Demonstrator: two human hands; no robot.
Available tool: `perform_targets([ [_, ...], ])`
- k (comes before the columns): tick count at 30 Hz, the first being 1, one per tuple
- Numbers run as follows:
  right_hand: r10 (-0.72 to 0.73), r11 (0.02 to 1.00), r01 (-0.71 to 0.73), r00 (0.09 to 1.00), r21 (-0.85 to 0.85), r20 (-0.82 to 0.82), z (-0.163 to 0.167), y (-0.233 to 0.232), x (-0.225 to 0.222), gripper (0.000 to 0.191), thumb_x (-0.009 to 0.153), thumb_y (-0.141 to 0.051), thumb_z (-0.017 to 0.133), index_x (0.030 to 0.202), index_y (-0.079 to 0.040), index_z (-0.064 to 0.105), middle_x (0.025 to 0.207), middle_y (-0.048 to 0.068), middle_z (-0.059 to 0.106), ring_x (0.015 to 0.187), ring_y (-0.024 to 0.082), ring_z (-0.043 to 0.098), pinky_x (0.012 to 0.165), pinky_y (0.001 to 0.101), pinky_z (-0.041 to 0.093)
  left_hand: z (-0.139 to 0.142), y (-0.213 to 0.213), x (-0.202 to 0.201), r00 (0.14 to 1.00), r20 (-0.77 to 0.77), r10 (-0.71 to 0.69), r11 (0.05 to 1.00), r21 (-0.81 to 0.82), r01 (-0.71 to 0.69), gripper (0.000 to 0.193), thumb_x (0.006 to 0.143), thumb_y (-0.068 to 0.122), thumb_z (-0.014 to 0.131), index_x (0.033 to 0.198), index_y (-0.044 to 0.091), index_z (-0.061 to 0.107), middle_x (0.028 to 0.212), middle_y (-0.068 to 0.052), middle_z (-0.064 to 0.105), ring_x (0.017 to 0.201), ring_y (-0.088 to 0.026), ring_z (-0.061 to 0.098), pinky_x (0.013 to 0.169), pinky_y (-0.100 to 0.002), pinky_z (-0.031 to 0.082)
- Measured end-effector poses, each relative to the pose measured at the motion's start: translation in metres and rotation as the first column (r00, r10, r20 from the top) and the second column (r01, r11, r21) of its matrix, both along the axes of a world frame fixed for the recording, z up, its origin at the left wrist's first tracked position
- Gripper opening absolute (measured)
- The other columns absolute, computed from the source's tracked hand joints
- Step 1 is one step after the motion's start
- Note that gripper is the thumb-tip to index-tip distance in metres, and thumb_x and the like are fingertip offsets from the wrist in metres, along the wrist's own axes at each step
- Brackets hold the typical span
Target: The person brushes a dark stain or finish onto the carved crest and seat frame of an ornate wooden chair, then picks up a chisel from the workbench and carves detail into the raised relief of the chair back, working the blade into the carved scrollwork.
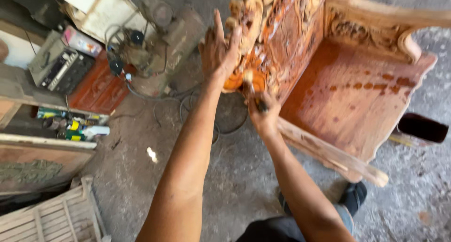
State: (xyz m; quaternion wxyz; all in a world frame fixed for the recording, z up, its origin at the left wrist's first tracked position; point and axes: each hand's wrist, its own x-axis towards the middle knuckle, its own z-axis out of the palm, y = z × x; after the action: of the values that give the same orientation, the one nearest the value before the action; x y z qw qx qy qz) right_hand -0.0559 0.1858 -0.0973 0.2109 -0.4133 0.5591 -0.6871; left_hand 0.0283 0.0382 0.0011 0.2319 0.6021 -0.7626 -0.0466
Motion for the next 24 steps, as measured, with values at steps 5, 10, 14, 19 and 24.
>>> perform_targets([
  [5,0.179,0.939,-0.211,0.974,-0.27,-0.138,0.001,0.018,0.0,0.021,0.083,0.011,0.066,0.1,-0.001,0.069,0.103,0.014,0.072,0.092,0.024,0.072,0.083,0.0334,0.057,-0.004,0.003,0.004,0.998,-0.046,-0.051,0.998,-0.042,0.049,0.092,0.098,0.08,0.017,0.166,0.019,0.008,0.167,-0.02,0.037,0.151,-0.039,0.038,0.122,-0.068,0.015],
  [10,0.256,0.942,-0.277,0.958,-0.191,-0.13,0.01,0.02,-0.014,0.021,0.085,0.013,0.064,0.098,-0.002,0.07,0.101,0.012,0.073,0.088,0.024,0.073,0.078,0.0319,0.059,-0.006,0.004,0.006,0.998,-0.053,-0.032,0.999,0.017,0.033,0.094,0.097,0.082,0.017,0.167,0.019,0.008,0.165,-0.021,0.038,0.152,-0.04,0.038,0.123,-0.068,0.017],
  [14,0.252,0.92,-0.298,0.947,-0.254,-0.198,0.014,0.017,-0.016,0.024,0.082,0.013,0.067,0.1,-0.001,0.069,0.102,0.011,0.073,0.093,0.021,0.074,0.082,0.0326,0.06,-0.006,0.005,0.006,0.998,-0.051,-0.041,0.999,0.025,0.043,0.096,0.096,0.085,0.011,0.168,0.021,0.006,0.166,-0.019,0.04,0.153,-0.037,0.041,0.128,-0.064,0.022],
  [19,0.31,0.945,-0.303,0.95,-0.126,0.035,0.004,0.014,-0.017,0.019,0.087,0.011,0.065,0.101,0.0,0.071,0.103,0.01,0.074,0.086,0.016,0.075,0.075,0.0294,0.061,-0.005,0.002,0.009,0.988,-0.122,-0.098,0.995,-0.015,0.097,0.095,0.093,0.084,0.006,0.167,0.025,0.005,0.171,-0.017,0.03,0.156,-0.039,0.031,0.123,-0.065,0.015],
  [24,0.192,0.974,-0.172,0.972,-0.148,0.138,0.009,0.022,0.01,0.012,0.09,0.007,0.072,0.1,0.001,0.073,0.101,0.01,0.076,0.094,0.016,0.071,0.087,0.0293,0.056,-0.006,0.004,0.012,0.915,-0.354,-0.194,0.977,0.015,0.213,0.094,0.096,0.084,0.011,0.168,0.025,0.008,0.173,-0.014,0.027,0.148,-0.035,0.042,0.123,-0.05,0.032],
])
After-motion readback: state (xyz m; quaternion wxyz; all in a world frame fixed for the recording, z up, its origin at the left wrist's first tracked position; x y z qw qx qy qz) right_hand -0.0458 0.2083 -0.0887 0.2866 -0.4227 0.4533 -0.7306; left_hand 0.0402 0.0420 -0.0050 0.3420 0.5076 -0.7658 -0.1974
